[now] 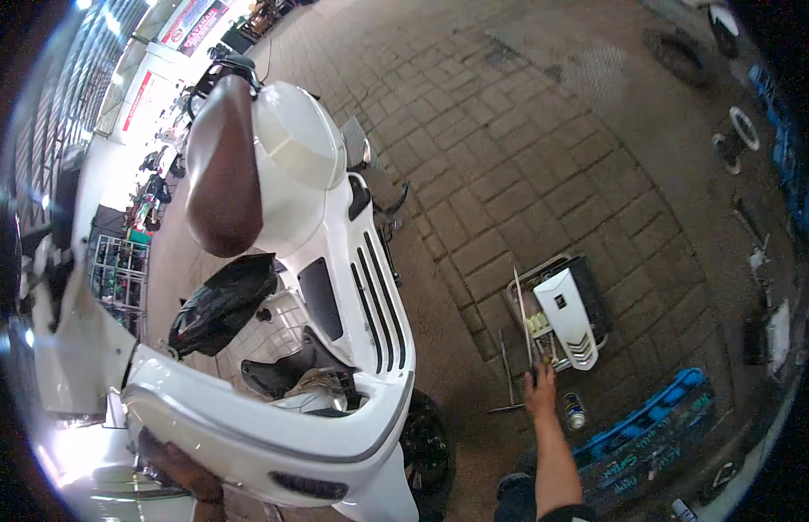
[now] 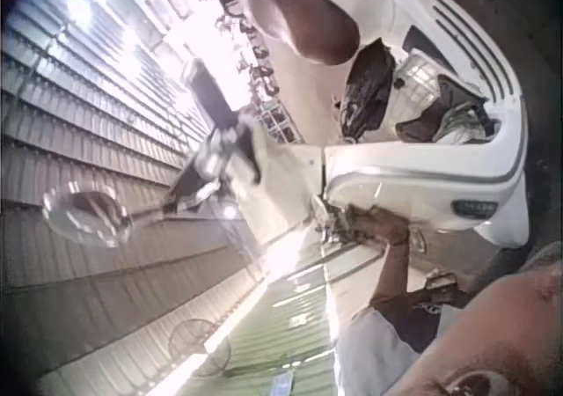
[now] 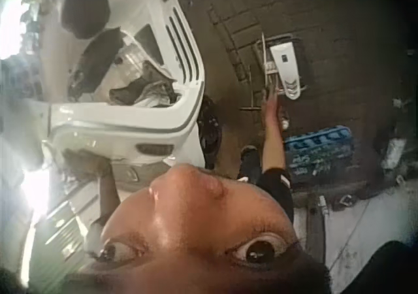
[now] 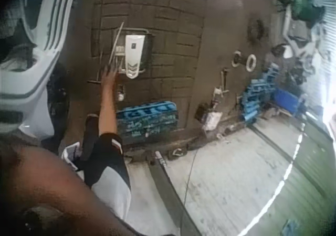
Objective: The person removes a plastic cover from the front of a white scooter using a screwdriver and then works on internal components with the same tool.
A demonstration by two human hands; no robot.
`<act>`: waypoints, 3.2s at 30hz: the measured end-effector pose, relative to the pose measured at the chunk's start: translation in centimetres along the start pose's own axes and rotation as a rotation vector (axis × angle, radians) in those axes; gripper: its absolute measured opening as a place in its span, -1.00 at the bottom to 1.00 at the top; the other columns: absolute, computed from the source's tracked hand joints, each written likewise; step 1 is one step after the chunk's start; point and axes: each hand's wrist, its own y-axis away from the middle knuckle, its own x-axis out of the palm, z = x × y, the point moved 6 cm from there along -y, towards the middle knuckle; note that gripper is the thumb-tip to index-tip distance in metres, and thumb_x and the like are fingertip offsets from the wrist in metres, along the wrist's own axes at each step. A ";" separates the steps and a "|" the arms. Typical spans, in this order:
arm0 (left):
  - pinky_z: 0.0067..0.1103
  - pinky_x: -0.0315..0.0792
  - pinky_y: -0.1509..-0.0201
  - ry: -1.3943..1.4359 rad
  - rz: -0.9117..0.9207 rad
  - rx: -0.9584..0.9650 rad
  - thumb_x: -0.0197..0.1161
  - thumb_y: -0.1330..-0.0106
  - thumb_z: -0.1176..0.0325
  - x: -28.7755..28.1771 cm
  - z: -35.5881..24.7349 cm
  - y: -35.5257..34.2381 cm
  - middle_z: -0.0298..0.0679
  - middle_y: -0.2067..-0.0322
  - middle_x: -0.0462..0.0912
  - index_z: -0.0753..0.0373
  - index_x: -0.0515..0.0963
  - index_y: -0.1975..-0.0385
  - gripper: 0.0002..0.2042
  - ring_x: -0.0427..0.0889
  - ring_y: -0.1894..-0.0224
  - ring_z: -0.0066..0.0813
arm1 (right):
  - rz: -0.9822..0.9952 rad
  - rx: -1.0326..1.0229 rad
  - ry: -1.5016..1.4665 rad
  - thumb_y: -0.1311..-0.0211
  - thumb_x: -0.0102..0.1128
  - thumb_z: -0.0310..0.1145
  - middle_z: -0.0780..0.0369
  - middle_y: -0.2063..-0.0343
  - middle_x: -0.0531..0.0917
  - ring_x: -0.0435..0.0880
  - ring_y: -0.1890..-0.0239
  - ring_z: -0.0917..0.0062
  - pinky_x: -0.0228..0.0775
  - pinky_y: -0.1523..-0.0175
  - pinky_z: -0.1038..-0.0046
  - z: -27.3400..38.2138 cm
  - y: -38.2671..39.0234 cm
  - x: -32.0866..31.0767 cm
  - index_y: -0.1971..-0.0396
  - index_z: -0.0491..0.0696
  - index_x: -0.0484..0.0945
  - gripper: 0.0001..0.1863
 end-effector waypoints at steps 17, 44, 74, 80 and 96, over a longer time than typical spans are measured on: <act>-0.17 0.07 -0.30 0.358 0.143 0.282 0.32 -0.11 -0.02 -2.0 0.2 -4.1 -0.06 -0.01 0.49 0.26 0.40 -0.01 -0.42 0.41 -0.12 -0.05 | 0.339 -0.335 -0.551 -0.14 0.23 -0.46 -0.08 0.10 0.59 0.63 0.07 0.23 0.49 0.03 0.28 45.0 37.0 -11.9 -0.09 -0.24 0.37 -0.51; -0.21 0.09 -0.29 0.402 0.071 0.431 0.31 -0.09 -0.02 -1.7 2.9 -2.2 -0.35 -0.16 0.44 -0.22 0.40 -0.23 -0.39 0.42 -0.08 -0.18 | 0.272 0.003 -0.895 -0.29 0.16 -0.28 -0.07 0.01 0.55 0.60 0.39 0.49 0.37 0.58 0.62 55.2 38.0 -5.9 -0.30 -0.29 0.14 -0.31; -0.21 -0.01 -0.35 0.461 0.198 0.398 0.30 -0.05 -0.16 -2.1 2.5 -3.4 -0.34 -0.24 0.35 -0.21 0.28 -0.31 -0.26 0.36 -0.15 -0.22 | 0.601 0.293 -1.408 -0.42 -0.13 -0.11 -0.02 0.46 0.56 0.49 0.76 0.52 0.29 0.77 0.57 58.7 38.8 -4.1 -0.36 -0.13 -0.01 -0.35; -0.17 -0.02 -0.35 0.470 0.212 0.414 0.29 -0.08 -0.11 -2.7 2.5 -3.5 -0.34 -0.27 0.31 -0.18 0.27 -0.31 -0.28 0.36 -0.16 -0.26 | 0.348 0.027 -0.510 -0.43 -0.10 -0.17 0.05 0.48 0.60 0.54 0.66 0.50 0.33 0.60 0.54 59.7 38.4 -7.6 -0.21 -0.21 0.22 -0.49; -0.12 -0.02 -0.32 0.565 0.276 0.044 0.08 -0.28 0.13 -3.6 1.3 -5.9 -0.09 0.14 0.58 0.25 0.40 -0.16 -0.50 0.42 -0.03 -0.11 | 0.813 0.100 -0.302 -0.27 0.17 -0.25 0.09 0.10 0.63 0.60 0.15 0.49 0.42 0.01 0.44 61.9 35.3 -9.4 -0.11 -0.27 0.42 -0.49</act>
